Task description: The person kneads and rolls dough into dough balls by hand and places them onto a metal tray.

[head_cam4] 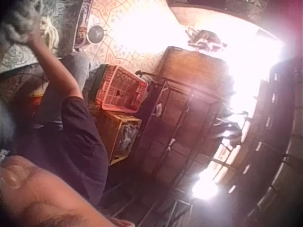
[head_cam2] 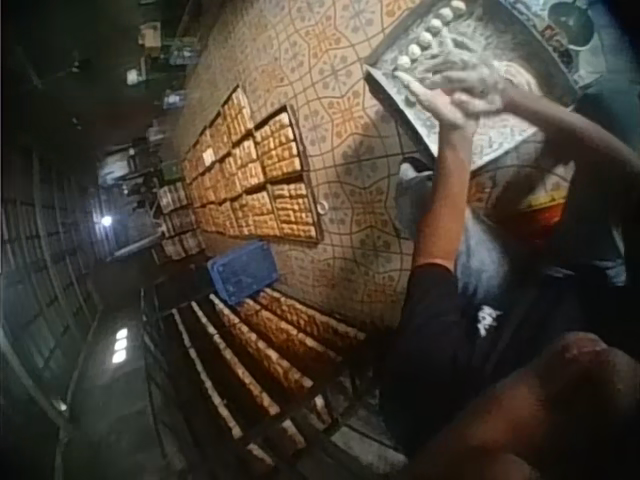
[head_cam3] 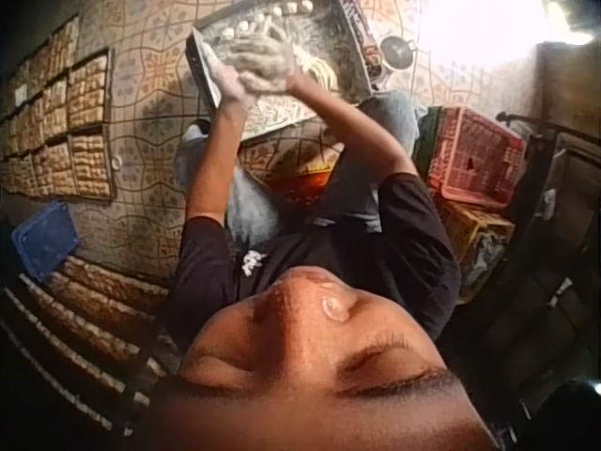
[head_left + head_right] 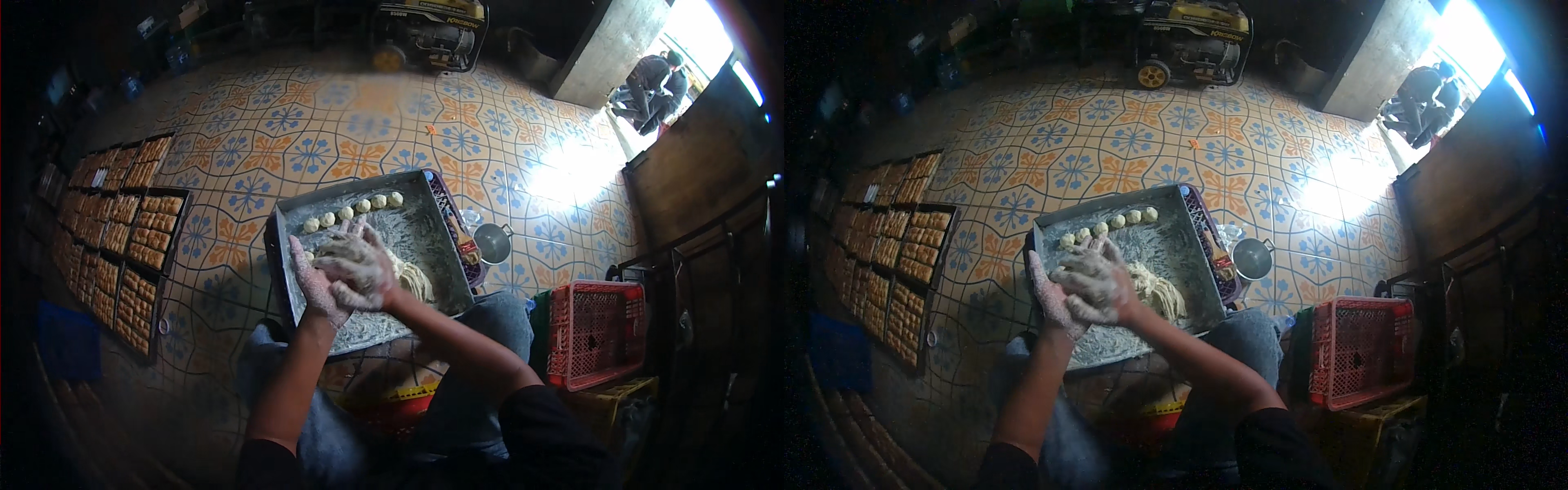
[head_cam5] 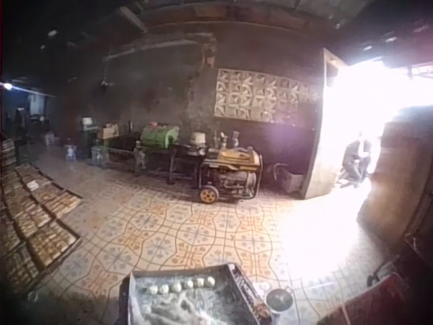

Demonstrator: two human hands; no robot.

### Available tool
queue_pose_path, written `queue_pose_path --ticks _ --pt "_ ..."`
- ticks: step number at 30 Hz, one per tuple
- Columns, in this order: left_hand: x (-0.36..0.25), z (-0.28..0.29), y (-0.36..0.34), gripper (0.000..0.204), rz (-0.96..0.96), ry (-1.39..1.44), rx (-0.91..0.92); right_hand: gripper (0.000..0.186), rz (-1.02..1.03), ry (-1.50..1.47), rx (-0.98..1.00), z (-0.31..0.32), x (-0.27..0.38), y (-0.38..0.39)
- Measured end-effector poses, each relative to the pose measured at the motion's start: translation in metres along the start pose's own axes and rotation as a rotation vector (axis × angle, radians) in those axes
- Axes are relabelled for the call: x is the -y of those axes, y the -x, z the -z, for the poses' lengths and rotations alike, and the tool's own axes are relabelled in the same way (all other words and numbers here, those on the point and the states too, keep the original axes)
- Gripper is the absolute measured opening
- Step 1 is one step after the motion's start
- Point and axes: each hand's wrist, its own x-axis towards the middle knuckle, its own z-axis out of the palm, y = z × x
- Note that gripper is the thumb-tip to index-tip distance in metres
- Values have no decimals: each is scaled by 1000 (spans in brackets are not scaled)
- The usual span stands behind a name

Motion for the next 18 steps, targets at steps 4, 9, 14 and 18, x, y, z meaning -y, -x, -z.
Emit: queue_pose_path --ticks 4,9,14,18 --pt "24 -1 -1 101 105 66 -84 46 -336 26 -165 -1 -56 3" --pt "69 105 -39 64 -145 -283 60 64 -237 -102 -57 3 10 -24" --pt "65 92 -29 65 50 -143 -29 66 73 -57 192 22 13 -5" --pt "31 -3 -5 49 190 28 -134 76 -208 171 143 32 -32 15"
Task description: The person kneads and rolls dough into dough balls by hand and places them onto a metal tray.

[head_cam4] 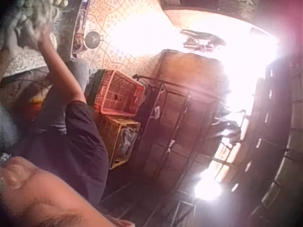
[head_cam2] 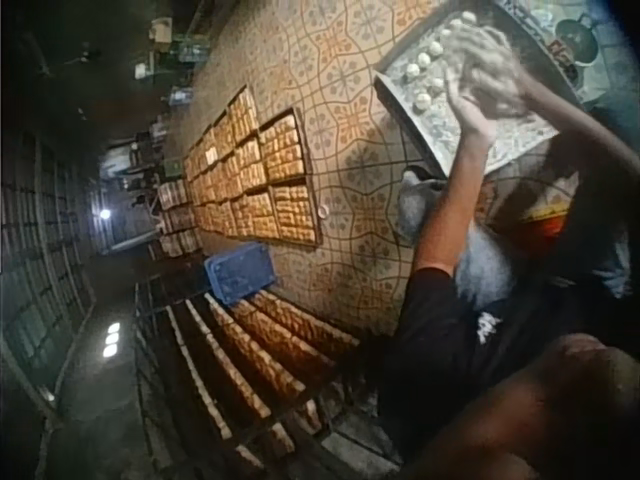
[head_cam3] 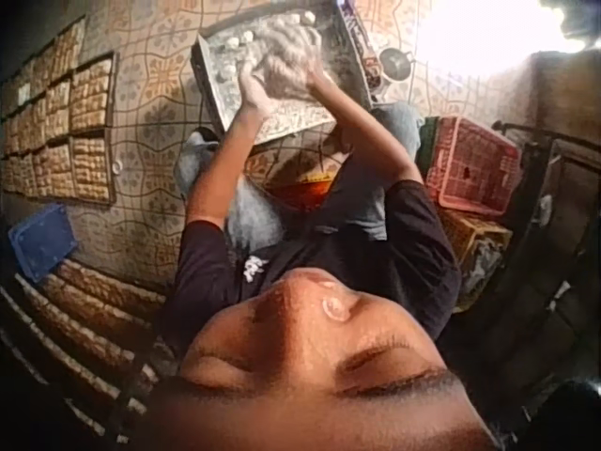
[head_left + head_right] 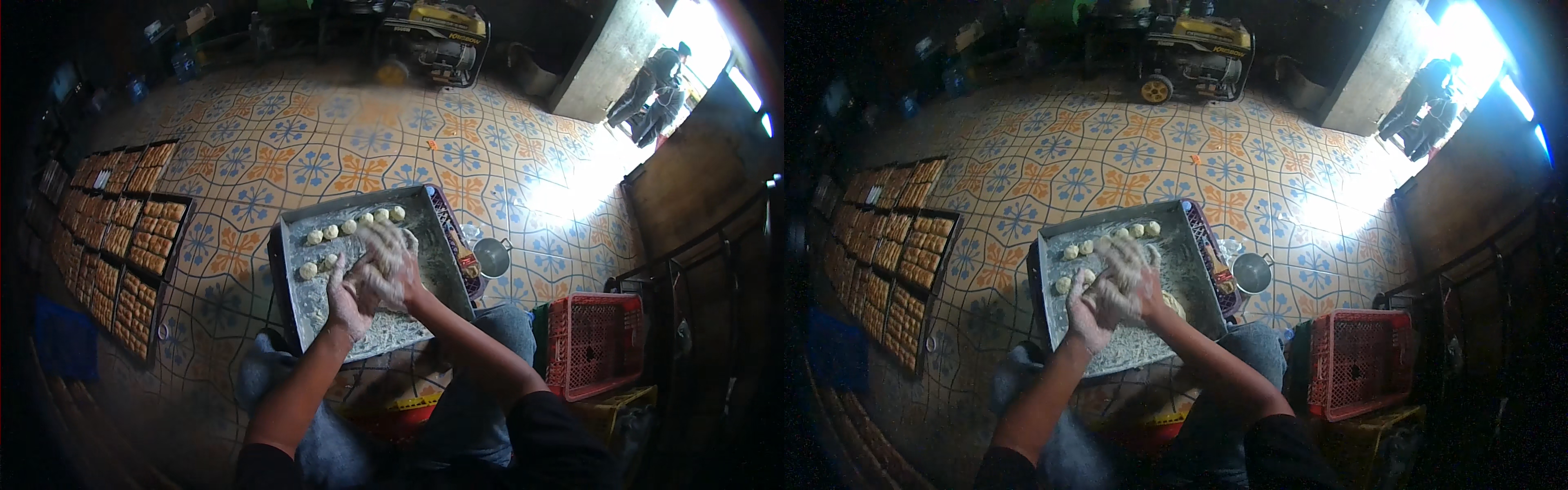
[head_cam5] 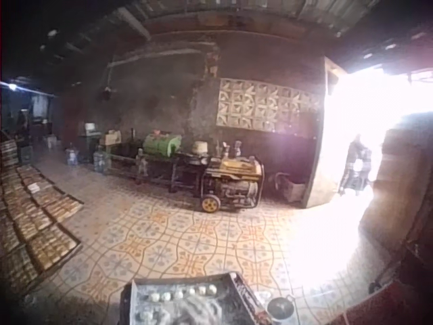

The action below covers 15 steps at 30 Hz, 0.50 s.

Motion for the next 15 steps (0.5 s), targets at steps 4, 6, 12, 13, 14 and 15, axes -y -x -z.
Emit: queue_pose_path --ticks 4,6,12,13,14,15 --pt "24 56 -16 44 -226 -389 -80 93 -329 -152 -81 -13 5 -13" --pt "28 61 -22 45 -349 -505 11 92 -265 -271 -137 -18 -5 -12" --pt "22 52 -26 45 -508 -879 29 97 -567 -955 -66 -30 2 -9" --pt "24 54 -30 43 -480 -821 31 99 -553 -1062 -119 -21 11 -15" --pt "25 57 -34 40 -451 -764 32 98 -547 -1089 -155 -20 8 -16" --pt "26 60 -37 40 -451 -764 33 97 -541 -1116 -189 -19 4 -17"
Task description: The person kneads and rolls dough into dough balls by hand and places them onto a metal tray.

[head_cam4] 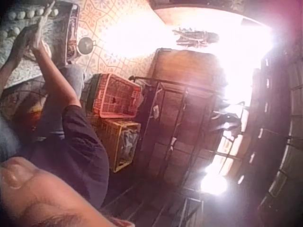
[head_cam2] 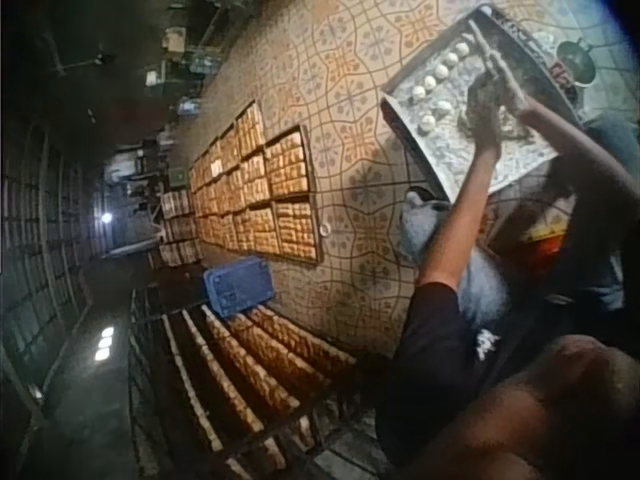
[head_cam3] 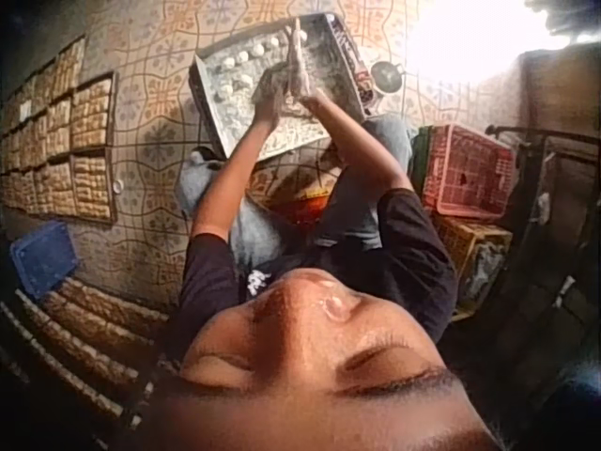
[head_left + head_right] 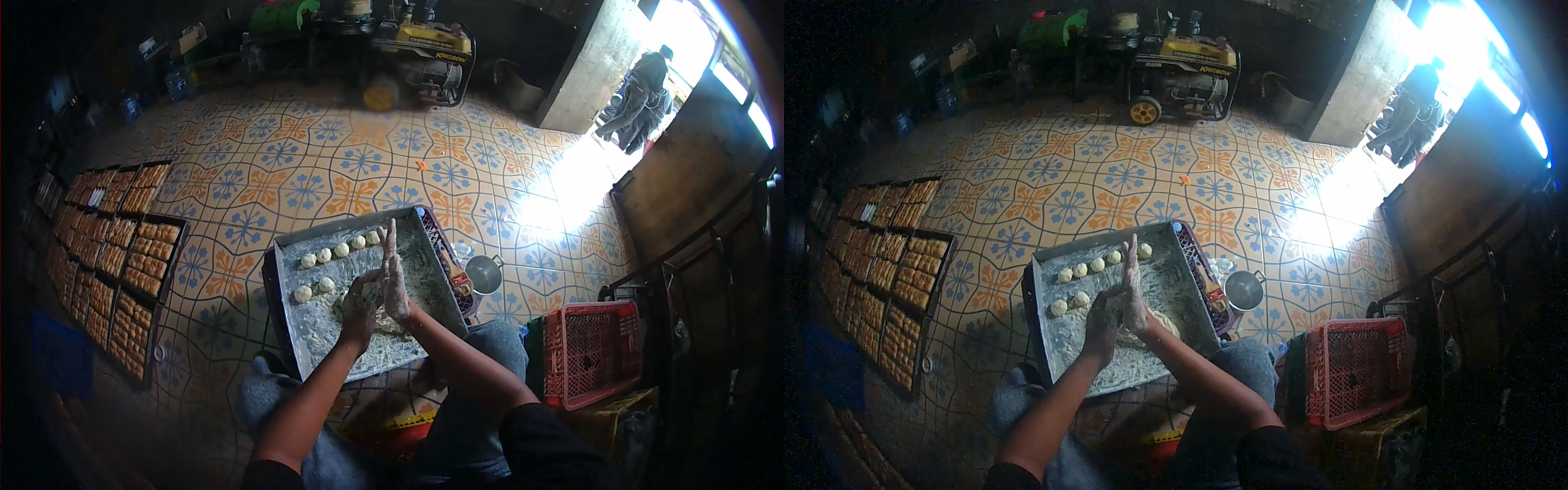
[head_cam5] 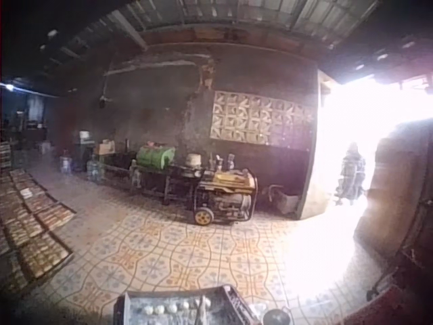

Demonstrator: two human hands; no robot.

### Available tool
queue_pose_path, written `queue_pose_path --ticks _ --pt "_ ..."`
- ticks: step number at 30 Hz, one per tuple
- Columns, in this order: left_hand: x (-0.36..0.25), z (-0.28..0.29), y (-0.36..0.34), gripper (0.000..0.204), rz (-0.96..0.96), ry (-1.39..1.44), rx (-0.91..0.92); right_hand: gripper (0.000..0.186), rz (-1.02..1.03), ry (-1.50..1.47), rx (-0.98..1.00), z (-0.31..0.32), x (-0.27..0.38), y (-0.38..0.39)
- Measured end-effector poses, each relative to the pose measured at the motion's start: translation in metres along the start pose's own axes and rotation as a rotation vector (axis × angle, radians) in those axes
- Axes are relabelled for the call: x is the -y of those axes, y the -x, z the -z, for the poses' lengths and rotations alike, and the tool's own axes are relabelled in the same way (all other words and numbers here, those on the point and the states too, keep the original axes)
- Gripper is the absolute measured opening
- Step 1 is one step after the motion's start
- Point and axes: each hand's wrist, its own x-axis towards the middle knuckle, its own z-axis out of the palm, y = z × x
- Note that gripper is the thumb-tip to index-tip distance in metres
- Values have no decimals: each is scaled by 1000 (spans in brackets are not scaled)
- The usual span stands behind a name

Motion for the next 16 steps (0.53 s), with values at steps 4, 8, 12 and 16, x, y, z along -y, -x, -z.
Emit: queue_pose_path --ticks 4,8,12,16 --pt "5 4 -9 31 -129 -125 53 94 33 -115 -57 6 -5 -3" --pt "4 1 -15 28 -253 -674 -65 92 35 -76 -135 18 -26 -10" --pt "-4 3 -18 28 -193 -642 -98 77 259 641 -114 28 -46 -19" --pt "-18 19 -20 28 -25 -549 69 80 84 -205 -109 25 -50 -29"
